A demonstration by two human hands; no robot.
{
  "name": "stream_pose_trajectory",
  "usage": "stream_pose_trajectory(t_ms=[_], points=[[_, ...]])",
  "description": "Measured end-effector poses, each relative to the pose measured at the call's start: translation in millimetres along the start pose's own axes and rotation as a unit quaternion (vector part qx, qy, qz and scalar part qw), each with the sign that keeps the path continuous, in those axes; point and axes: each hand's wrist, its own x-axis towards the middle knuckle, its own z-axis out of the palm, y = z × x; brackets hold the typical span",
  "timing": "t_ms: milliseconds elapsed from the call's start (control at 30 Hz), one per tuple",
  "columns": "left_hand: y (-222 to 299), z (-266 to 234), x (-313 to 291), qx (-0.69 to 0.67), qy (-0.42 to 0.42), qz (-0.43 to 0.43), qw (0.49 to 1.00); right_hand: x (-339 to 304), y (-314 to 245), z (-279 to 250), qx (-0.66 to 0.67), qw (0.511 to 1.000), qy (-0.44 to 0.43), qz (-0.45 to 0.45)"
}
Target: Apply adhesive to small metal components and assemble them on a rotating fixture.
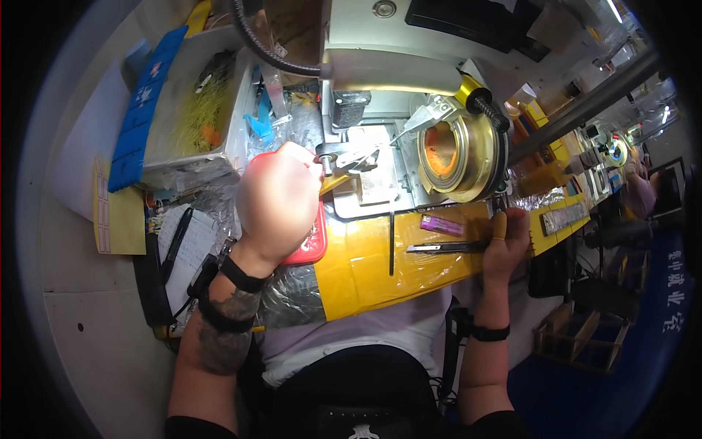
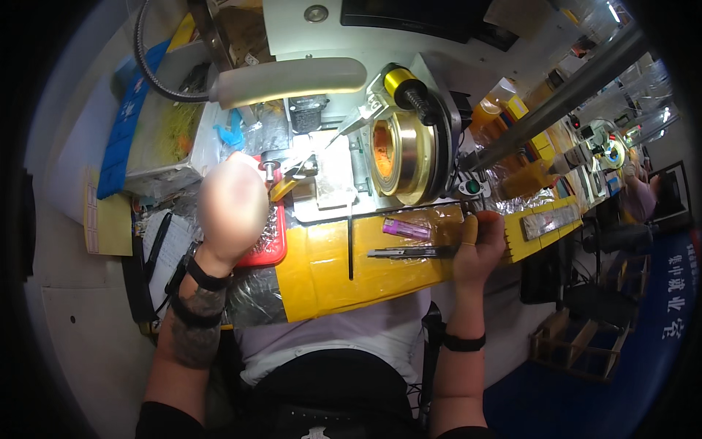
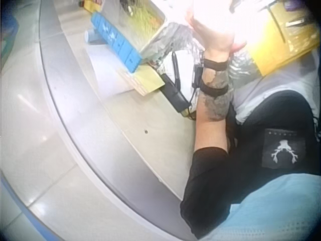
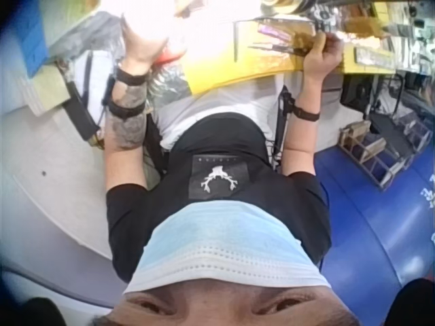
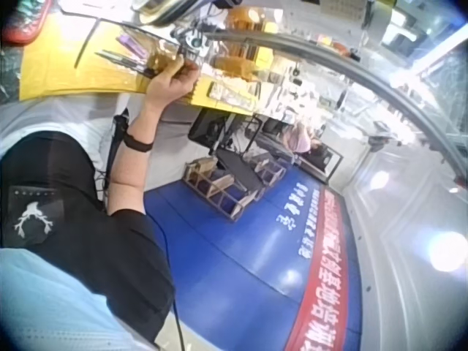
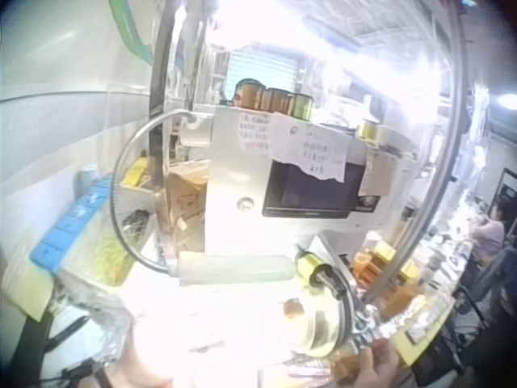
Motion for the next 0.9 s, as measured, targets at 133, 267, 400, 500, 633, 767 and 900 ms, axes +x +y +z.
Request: stream_pose_trajectory(t_ms=[133,267,400,500,633,767,900], points=[[1,3,-1,0.009,0.028,0.034,0.999,-3,-12,0,0.031,0.998,-0.010,0.054],[13,-9,4,0.082,0.002,0.029,0.996,1,0,-1,-0.019,0.998,0.010,-0.054],[40,-21,14,0.187,-0.051,-0.004,0.981,-5,-8,0,0.004,0.999,0.033,-0.027],[51,-27,21,0.019,-0.026,-0.029,0.999,-21,-30,-6,-0.060,0.997,-0.015,-0.053],[58,-39,47,0.017,-0.140,0.058,0.988,-53,-112,28,0.166,0.973,-0.156,0.035],[60,-22,53,-0.242,-0.140,-0.033,0.959,-49,-165,66,0.321,0.877,-0.315,0.167],[57,-8,50,-0.362,-0.089,-0.037,0.927,-28,-165,91,0.512,0.665,-0.387,0.382]])
